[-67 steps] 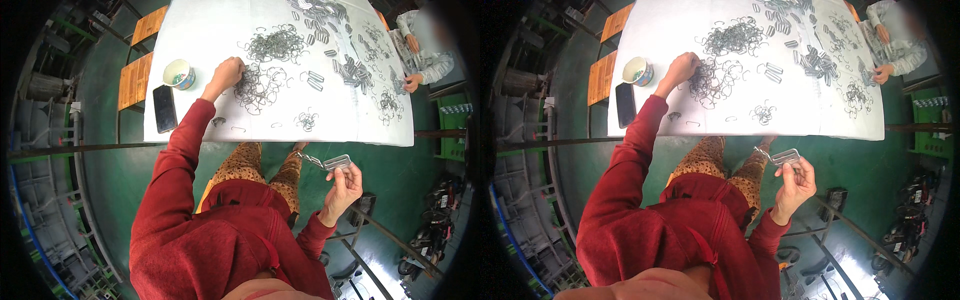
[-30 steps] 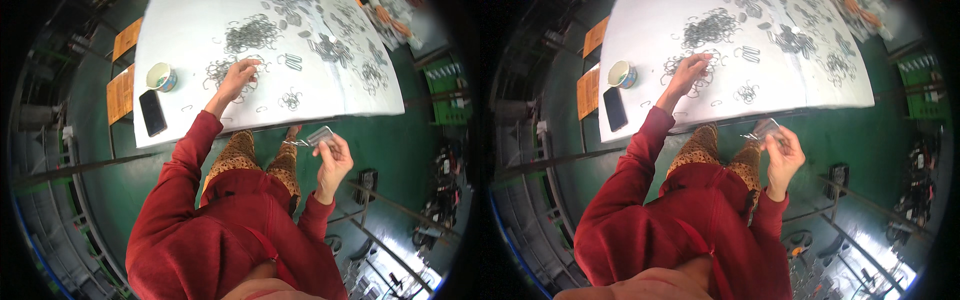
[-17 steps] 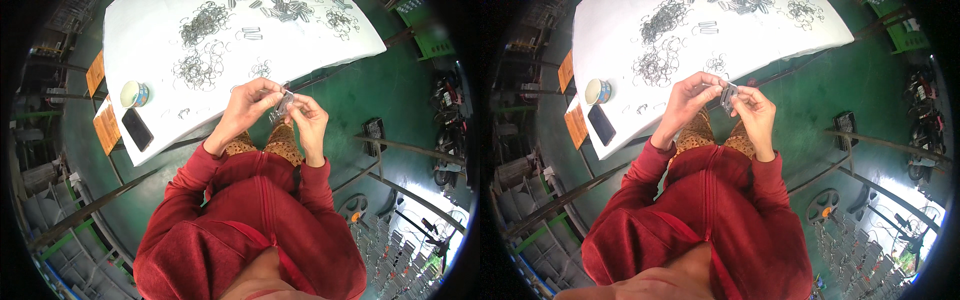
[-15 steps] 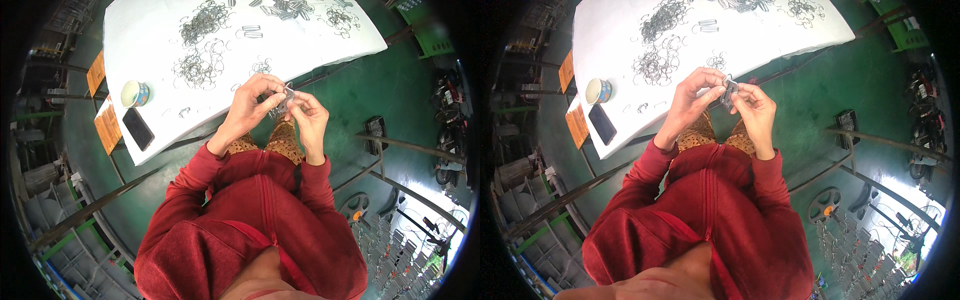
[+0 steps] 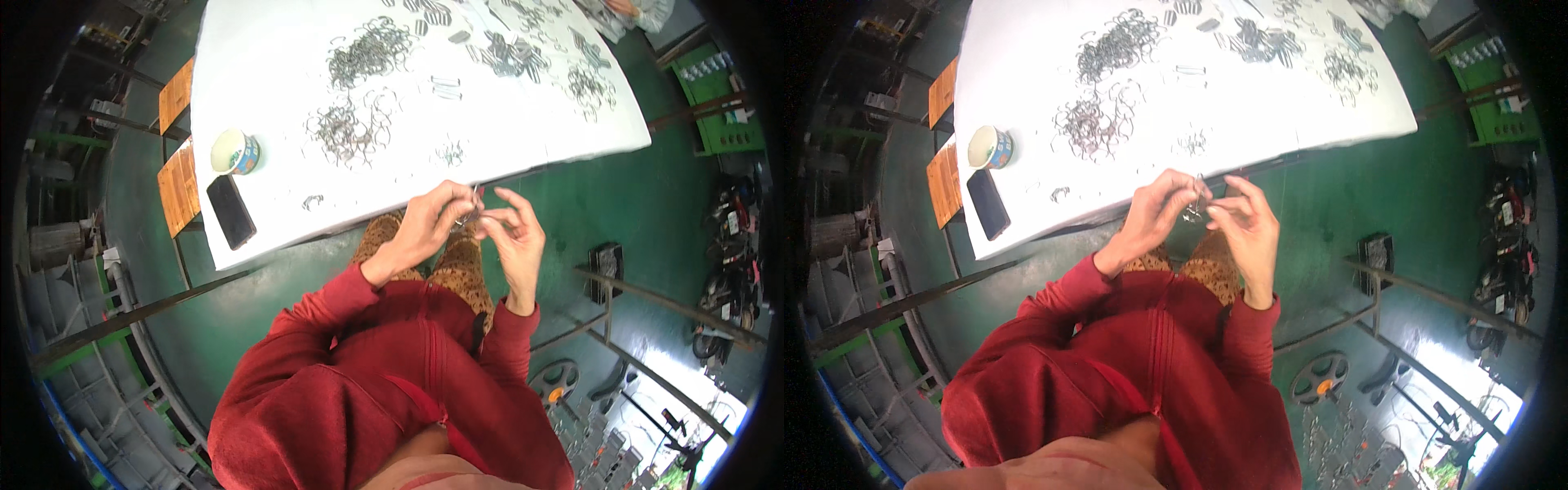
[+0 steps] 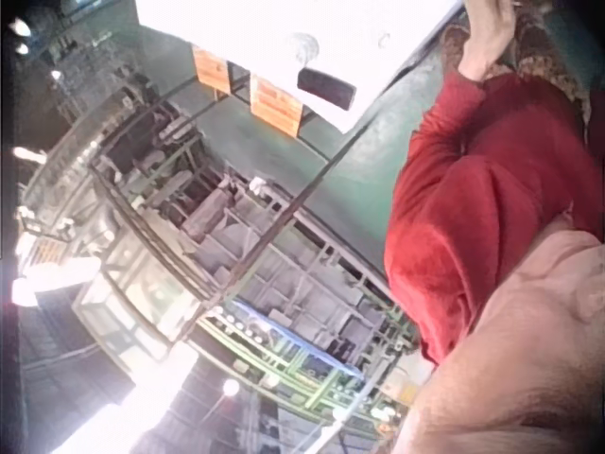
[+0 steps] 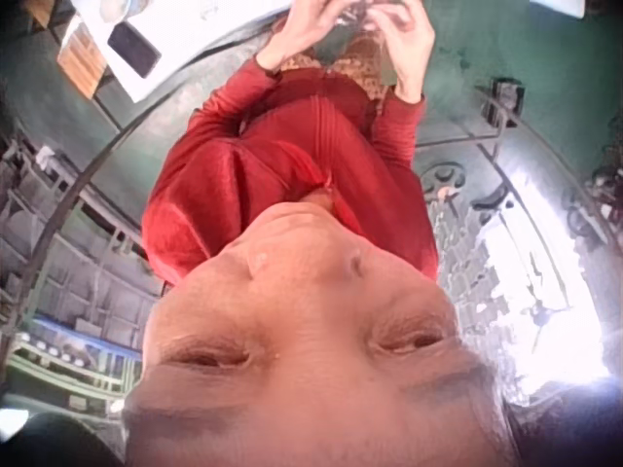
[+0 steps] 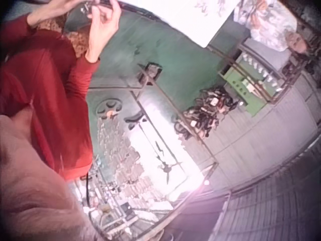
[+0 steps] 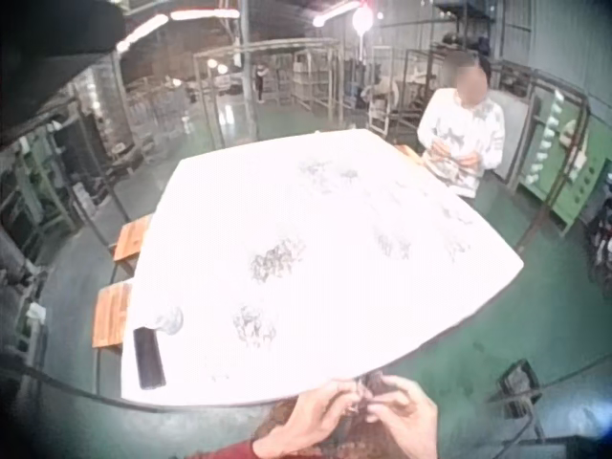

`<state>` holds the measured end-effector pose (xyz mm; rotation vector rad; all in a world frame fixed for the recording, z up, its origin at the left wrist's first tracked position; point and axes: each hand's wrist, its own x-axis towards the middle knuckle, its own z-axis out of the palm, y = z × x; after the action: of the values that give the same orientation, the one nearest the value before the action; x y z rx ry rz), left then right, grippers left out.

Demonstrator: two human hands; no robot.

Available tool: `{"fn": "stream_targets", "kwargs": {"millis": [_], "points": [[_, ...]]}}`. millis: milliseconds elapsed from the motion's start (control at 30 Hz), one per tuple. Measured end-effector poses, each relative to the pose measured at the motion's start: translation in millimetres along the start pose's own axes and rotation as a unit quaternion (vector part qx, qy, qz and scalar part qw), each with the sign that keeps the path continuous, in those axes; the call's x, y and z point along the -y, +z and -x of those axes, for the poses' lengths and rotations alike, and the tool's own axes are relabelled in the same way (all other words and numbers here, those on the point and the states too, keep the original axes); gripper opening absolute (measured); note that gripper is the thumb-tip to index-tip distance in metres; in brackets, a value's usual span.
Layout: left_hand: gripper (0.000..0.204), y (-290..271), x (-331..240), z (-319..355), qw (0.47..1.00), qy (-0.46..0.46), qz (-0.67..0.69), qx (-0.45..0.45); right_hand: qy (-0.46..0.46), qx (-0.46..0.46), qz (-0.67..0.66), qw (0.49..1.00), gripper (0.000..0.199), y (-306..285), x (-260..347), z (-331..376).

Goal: The person assembles keychains by attaching metal loops to rectangular metal pieces on a white table. They repeatedly pick up components, connect them by hand, and place the finished keychains onto a nearby hanging rack.

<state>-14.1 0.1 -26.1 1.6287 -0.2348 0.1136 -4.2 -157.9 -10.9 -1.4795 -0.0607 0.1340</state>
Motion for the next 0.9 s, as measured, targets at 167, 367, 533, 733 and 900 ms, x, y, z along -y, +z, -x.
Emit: {"fn": "stream_targets", "kwargs": {"millis": [167, 367, 533, 733, 900], "points": [[0.004, -5.0, 6.6, 3.1, 1.0, 0.012, 0.022, -0.009, -0.057, 0.02, 0.127, 0.99, 0.023, 3.8, -10.8, -81.3], [0.004, -7.2, 12.8, 7.5, 0.998, -0.002, 0.069, -0.01, -0.213, -0.018, 0.499, 0.84, 0.038, 36.5, -80.2, -215.5], [0.004, -12.4, 11.2, 10.6, 0.994, 0.006, 0.105, -0.022, -0.176, 0.008, 0.5, 0.848, 0.028, 50.0, -98.5, -217.6], [0.005, -9.5, 14.7, 7.3, 0.986, -0.008, 0.168, -0.009, -0.104, -0.001, 0.411, 0.906, 0.026, 30.0, -90.3, -190.2], [0.005, -4.2, 9.3, 8.3, 0.985, 0.011, 0.17, -0.015, 0.015, 0.104, 0.097, 0.99, 0.031, 5.9, -47.2, -156.8]]}}
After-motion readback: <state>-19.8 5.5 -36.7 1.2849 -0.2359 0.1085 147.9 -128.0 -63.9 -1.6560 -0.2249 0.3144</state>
